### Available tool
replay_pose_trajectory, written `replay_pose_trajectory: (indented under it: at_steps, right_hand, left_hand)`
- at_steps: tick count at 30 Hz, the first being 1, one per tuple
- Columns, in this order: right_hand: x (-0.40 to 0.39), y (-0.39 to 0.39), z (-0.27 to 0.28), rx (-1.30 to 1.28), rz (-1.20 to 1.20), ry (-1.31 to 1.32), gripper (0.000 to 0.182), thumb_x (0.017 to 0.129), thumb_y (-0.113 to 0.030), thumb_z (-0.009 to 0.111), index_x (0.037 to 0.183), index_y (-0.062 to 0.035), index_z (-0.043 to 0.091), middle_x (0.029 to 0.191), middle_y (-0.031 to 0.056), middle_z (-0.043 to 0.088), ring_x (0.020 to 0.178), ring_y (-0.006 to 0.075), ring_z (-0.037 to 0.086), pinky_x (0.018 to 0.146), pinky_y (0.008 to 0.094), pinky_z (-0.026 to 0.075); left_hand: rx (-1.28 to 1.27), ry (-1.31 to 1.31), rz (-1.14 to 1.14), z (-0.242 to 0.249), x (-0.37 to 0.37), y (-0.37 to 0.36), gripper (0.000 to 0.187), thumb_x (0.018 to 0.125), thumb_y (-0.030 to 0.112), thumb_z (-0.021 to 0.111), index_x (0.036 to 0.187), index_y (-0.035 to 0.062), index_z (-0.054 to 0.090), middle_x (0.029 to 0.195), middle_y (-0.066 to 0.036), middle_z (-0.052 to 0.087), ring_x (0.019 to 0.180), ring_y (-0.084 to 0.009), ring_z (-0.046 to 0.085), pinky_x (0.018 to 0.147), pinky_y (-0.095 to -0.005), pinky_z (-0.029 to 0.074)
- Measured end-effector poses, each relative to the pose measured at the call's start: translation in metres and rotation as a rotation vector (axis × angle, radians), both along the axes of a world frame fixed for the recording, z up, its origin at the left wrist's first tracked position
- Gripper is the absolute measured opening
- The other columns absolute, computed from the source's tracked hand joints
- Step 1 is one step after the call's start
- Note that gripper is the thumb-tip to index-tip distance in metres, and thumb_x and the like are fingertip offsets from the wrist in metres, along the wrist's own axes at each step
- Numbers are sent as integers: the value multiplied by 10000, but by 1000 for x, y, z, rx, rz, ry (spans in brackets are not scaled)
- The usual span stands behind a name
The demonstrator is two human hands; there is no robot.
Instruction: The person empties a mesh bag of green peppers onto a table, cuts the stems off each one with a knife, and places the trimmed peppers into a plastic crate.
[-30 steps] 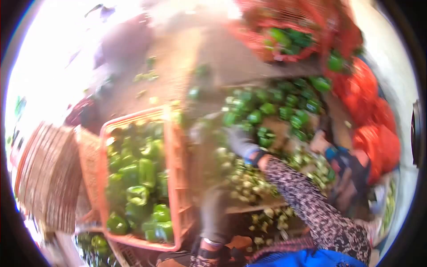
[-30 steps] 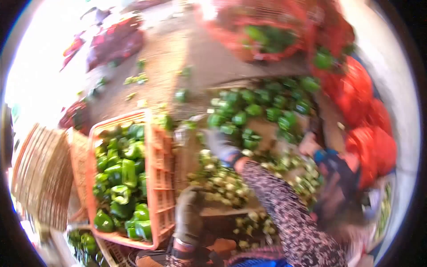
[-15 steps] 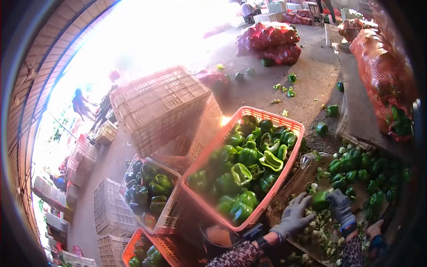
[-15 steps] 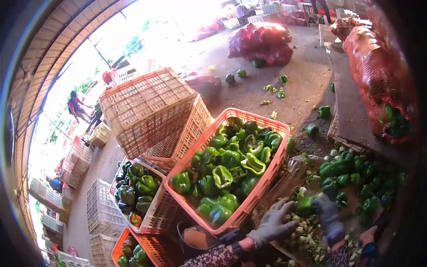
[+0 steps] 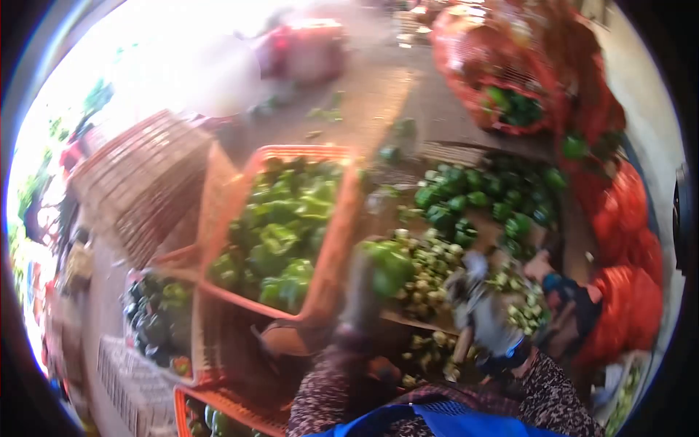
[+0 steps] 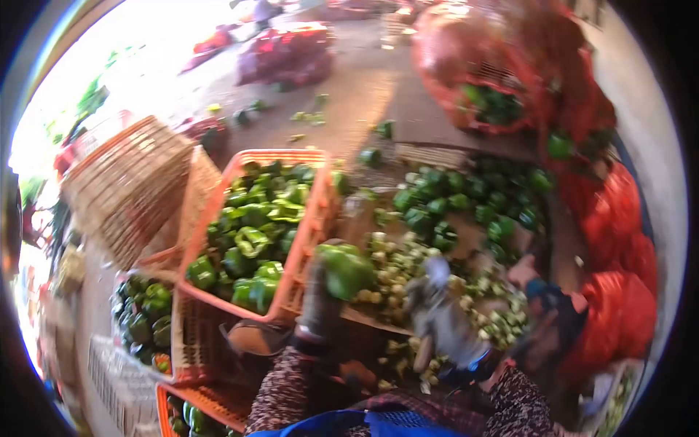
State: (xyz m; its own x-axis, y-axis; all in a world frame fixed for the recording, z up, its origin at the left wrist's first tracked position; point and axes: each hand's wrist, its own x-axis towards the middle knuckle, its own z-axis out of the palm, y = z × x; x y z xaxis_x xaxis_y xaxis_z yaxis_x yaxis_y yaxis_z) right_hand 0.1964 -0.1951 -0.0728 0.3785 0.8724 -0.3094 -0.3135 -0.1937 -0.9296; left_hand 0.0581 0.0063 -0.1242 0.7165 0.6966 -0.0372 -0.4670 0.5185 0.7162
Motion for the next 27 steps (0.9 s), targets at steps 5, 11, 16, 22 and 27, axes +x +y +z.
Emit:
replay_pose_trajectory:
  at_steps: [5, 11, 16, 22, 27]
  right_hand:
    - [-87, -108, -51, -81, 151, 271, 580, 1089, -506, 469, 1427, -34, 486, 938, 34, 618, 645, 100, 604, 597, 248, 520]
    - [-31, -22, 22, 182, -89, -945, 197, 1080, -169, 545, 1113, 6, 628, 756, 120, 633, 608, 202, 642, 549, 346, 529]
    - [-46, 15, 29, 166, 19, -1097, 136, 1028, -90, 586, 1115, 5, 630, 875, 223, 679, 784, 412, 686, 669, 454, 539]
    - [-61, 33, 18, 190, -37, -1070, 115, 998, -86, 607, 1080, -4, 610, 852, 223, 651, 816, 431, 677, 661, 475, 525]
    - [-81, 33, -5, 76, -62, -1254, 165, 1033, -172, 578, 1131, -43, 609, 855, 212, 690, 768, 409, 704, 653, 477, 564]
  left_hand:
    - [-266, -231, -151, -4, 0, -2, 579, 1022, 573, 584, 1386, 123, 586, 1308, -81, 649, 1222, -273, 632, 1066, -477, 514]
    - [279, 209, 67, 34, 7, -42, 622, 1052, 535, 562, 1493, 126, 402, 1338, -106, 549, 1186, -232, 584, 1039, -394, 506]
    - [423, 154, 214, 18, 3, -50, 636, 1060, 522, 563, 1521, 122, 384, 1362, -86, 519, 1210, -205, 544, 1035, -385, 494]
    - [728, 259, 440, 18, 3, -48, 668, 1053, 551, 562, 1503, 89, 390, 1365, -90, 510, 1218, -202, 527, 1029, -391, 479]
    - [403, 196, 459, 13, 3, -48, 586, 1073, 531, 536, 1443, 92, 422, 1335, -84, 516, 1179, -192, 534, 984, -362, 496]
